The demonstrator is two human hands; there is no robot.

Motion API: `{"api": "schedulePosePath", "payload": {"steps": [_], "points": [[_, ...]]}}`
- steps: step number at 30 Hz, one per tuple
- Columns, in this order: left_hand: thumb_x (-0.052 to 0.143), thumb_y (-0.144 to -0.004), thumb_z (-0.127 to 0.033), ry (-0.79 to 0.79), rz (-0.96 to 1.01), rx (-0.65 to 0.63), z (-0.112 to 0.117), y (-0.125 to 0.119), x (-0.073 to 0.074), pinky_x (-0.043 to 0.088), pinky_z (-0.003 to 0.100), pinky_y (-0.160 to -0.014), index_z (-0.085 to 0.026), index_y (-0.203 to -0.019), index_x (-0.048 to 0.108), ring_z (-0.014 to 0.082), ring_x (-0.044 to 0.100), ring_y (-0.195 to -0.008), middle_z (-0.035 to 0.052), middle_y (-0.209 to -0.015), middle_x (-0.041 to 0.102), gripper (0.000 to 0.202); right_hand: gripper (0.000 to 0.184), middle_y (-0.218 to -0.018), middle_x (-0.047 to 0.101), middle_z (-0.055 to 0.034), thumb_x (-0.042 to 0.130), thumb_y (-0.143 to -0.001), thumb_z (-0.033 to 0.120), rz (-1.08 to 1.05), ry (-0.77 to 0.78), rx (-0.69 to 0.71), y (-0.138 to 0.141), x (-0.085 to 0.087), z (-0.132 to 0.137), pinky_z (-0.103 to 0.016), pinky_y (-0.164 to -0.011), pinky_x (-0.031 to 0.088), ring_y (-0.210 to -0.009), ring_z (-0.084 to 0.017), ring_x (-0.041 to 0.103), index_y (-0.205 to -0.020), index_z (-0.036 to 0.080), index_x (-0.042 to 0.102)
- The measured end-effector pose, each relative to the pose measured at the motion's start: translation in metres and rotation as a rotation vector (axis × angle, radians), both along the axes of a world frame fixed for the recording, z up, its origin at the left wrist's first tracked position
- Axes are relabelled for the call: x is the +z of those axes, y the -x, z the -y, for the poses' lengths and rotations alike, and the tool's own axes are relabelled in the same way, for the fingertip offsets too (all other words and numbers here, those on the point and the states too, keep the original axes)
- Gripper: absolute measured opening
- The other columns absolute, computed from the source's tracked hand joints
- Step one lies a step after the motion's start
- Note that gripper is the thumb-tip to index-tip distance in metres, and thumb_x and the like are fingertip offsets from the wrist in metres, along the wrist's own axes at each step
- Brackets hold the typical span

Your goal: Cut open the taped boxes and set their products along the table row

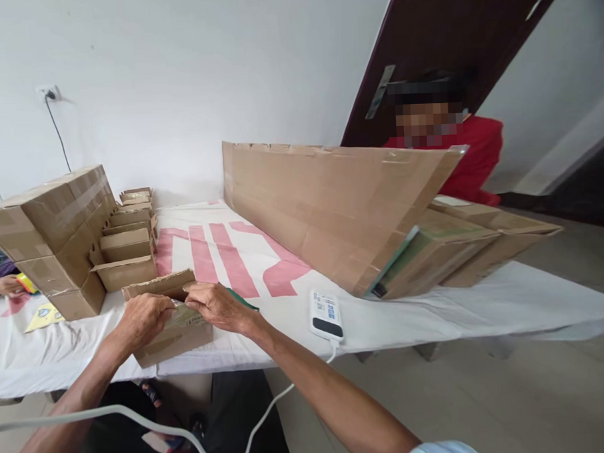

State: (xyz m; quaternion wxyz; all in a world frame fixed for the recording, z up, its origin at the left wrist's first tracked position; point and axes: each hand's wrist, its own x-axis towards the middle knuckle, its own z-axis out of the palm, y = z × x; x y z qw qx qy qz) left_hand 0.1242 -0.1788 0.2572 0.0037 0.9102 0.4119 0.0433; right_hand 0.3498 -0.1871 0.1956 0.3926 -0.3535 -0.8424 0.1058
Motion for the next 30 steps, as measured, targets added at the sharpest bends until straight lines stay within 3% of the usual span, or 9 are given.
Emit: {"api": "schedulePosePath", "payload": {"steps": [4, 8, 14, 20, 25, 27, 30], "points": [[0.053, -0.093, -0.012, 0.032, -0.017, 0.016, -0.001, -0.007, 0.002, 0.028, 0.031, -0.064, -0.02, -0.074, 0.069, 0.0233, 0.07, -0.079, 0.0079, -0.081, 0.077, 0.026, 0.026, -0.081, 0.066, -0.001, 0.061, -0.103, 0.012, 0.013, 0.007, -0.007, 0.0, 0.002, 0.0, -0.027, -0.074, 0.044, -0.079, -0.016, 0.061, -0.079, 0.021, 0.062], [0.053, -0.095, -0.015, 0.047, -0.007, 0.043, -0.002, -0.011, 0.005, 0.028, 0.031, -0.064, -0.02, -0.074, 0.069, 0.0222, 0.069, -0.079, 0.0068, -0.082, 0.077, 0.027, 0.026, -0.081, 0.066, -0.0004, 0.062, -0.102, 0.009, 0.0, 0.009, -0.005, 0.001, 0.002, 0.0, -0.026, -0.074, 0.044, -0.079, -0.016, 0.061, -0.079, 0.021, 0.062], [0.066, -0.092, -0.026, 0.087, 0.054, 0.108, -0.004, 0.015, 0.012, 0.038, 0.03, -0.071, -0.024, -0.088, 0.078, 0.0233, 0.07, -0.084, 0.0052, -0.088, 0.08, 0.013, 0.026, -0.083, 0.069, -0.002, 0.062, -0.103, 0.01, 0.007, 0.01, -0.032, -0.001, 0.002, 0.001, -0.027, -0.075, 0.045, -0.08, -0.016, 0.063, -0.079, 0.02, 0.066], [0.058, -0.097, -0.035, 0.101, 0.172, 0.107, -0.003, 0.043, 0.006, 0.04, 0.029, -0.068, -0.023, -0.079, 0.078, 0.0197, 0.067, -0.072, 0.0036, -0.081, 0.078, 0.03, 0.015, -0.107, 0.078, -0.0085, 0.063, -0.105, 0.016, 0.125, -0.068, -0.036, 0.011, 0.008, 0.0, -0.031, -0.088, 0.049, -0.098, -0.02, 0.07, -0.112, 0.02, 0.075], [0.062, -0.095, -0.035, 0.097, 0.263, 0.101, 0.0, 0.05, -0.002, 0.041, 0.028, -0.067, -0.022, -0.082, 0.081, 0.0192, 0.067, -0.071, 0.004, -0.08, 0.079, 0.026, 0.018, -0.093, 0.077, -0.0065, 0.063, -0.105, 0.016, 0.266, -0.071, -0.052, 0.025, 0.009, -0.005, -0.031, -0.079, 0.045, -0.087, -0.02, 0.068, -0.091, 0.019, 0.075], [0.064, -0.094, -0.035, 0.138, 0.322, 0.102, 0.001, 0.056, -0.004, 0.043, 0.027, -0.069, -0.022, -0.088, 0.082, 0.0199, 0.07, -0.075, 0.004, -0.084, 0.08, 0.023, 0.02, -0.09, 0.077, -0.0055, 0.062, -0.105, 0.014, 0.274, -0.063, -0.062, 0.026, 0.009, -0.006, -0.03, -0.077, 0.043, -0.085, -0.019, 0.067, -0.089, 0.019, 0.074], [0.062, -0.095, -0.037, 0.156, 0.363, 0.106, 0.003, 0.064, -0.008, 0.042, 0.025, -0.066, -0.02, -0.082, 0.081, 0.0182, 0.066, -0.069, 0.0026, -0.075, 0.076, 0.028, 0.02, -0.091, 0.078, -0.0056, 0.061, -0.105, 0.015, 0.297, -0.062, -0.076, 0.028, 0.011, -0.005, -0.03, -0.077, 0.043, -0.084, -0.019, 0.067, -0.091, 0.018, 0.074]]}}
